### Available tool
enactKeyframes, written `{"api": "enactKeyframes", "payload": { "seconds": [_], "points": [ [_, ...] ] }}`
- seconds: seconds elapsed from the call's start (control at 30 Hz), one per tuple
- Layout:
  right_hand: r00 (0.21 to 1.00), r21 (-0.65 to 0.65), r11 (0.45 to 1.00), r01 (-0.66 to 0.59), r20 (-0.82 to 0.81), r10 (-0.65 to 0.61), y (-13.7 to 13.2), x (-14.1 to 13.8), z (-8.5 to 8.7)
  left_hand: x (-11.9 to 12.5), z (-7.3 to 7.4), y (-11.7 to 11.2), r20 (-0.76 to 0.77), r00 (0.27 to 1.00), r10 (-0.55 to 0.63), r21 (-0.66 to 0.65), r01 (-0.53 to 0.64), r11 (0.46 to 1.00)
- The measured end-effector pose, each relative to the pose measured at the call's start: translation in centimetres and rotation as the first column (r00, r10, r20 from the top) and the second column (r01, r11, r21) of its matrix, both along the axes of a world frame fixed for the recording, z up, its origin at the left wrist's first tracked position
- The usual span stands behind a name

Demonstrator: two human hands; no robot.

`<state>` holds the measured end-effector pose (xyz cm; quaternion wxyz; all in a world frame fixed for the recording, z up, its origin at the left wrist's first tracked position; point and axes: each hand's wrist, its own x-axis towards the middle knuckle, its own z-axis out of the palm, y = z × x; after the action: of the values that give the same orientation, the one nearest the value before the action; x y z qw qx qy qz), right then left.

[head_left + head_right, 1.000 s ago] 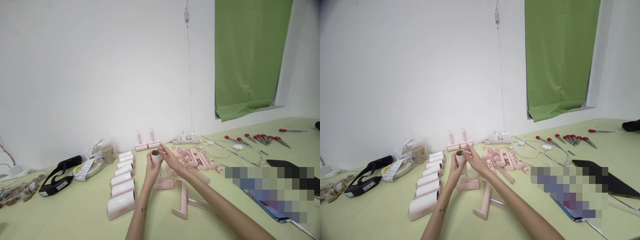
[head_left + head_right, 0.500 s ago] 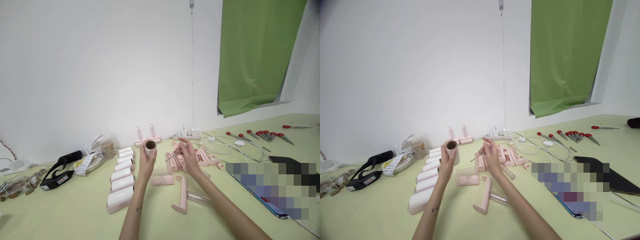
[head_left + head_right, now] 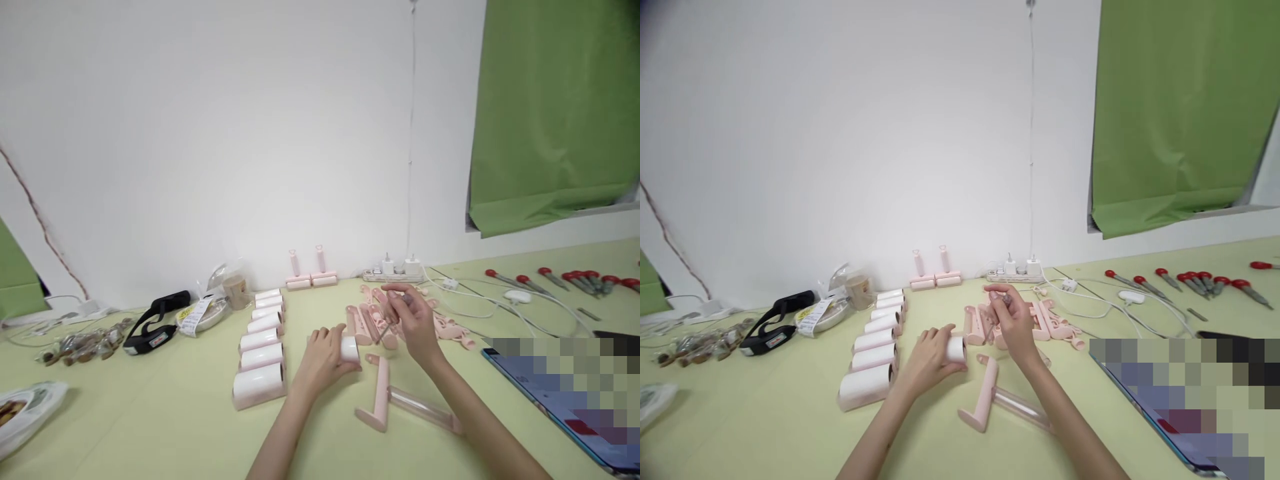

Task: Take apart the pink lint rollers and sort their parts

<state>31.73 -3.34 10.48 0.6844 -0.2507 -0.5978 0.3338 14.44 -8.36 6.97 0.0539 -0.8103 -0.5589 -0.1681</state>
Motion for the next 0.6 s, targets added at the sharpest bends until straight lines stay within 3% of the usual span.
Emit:
{"api": "enactKeyframes", "payload": {
  "seconds": [0.1,0.23,0.33,0.43,0.5,0.6],
  "points": [
    [0.975,0.048,0.992,0.115,0.184,-0.122,-0.1,0.6,-0.3,-2.0,0.5,-4.7,0.1,0.995,0.03,0.04,-0.035,0.999],
    [0.817,0.215,0.963,0.16,0.518,-0.252,0.1,0.5,-1.1,-6.7,-1.7,-9.5,0.052,0.99,0.131,0.089,-0.135,0.987],
    [0.724,0.299,0.949,0.102,0.631,-0.277,0.1,-0.1,-1.2,-10.2,-3.6,-10.1,0.031,0.973,0.229,0.151,-0.231,0.961],
    [0.668,0.264,0.964,0.022,0.714,-0.211,-0.3,0.0,-1.0,-12.4,-4.2,-9.5,0.02,0.966,0.258,0.139,-0.258,0.956],
    [0.586,0.202,0.979,0.001,0.794,-0.164,-0.8,0.9,-1.2,-13.0,-4.0,-9.4,0.011,0.971,0.24,0.167,-0.239,0.957],
    [0.403,0.118,0.993,-0.023,0.91,-0.099,-1.9,3.1,-2.6,-12.1,-3.4,-9.7,0.056,0.979,0.196,0.301,-0.204,0.931]
  ]
}}
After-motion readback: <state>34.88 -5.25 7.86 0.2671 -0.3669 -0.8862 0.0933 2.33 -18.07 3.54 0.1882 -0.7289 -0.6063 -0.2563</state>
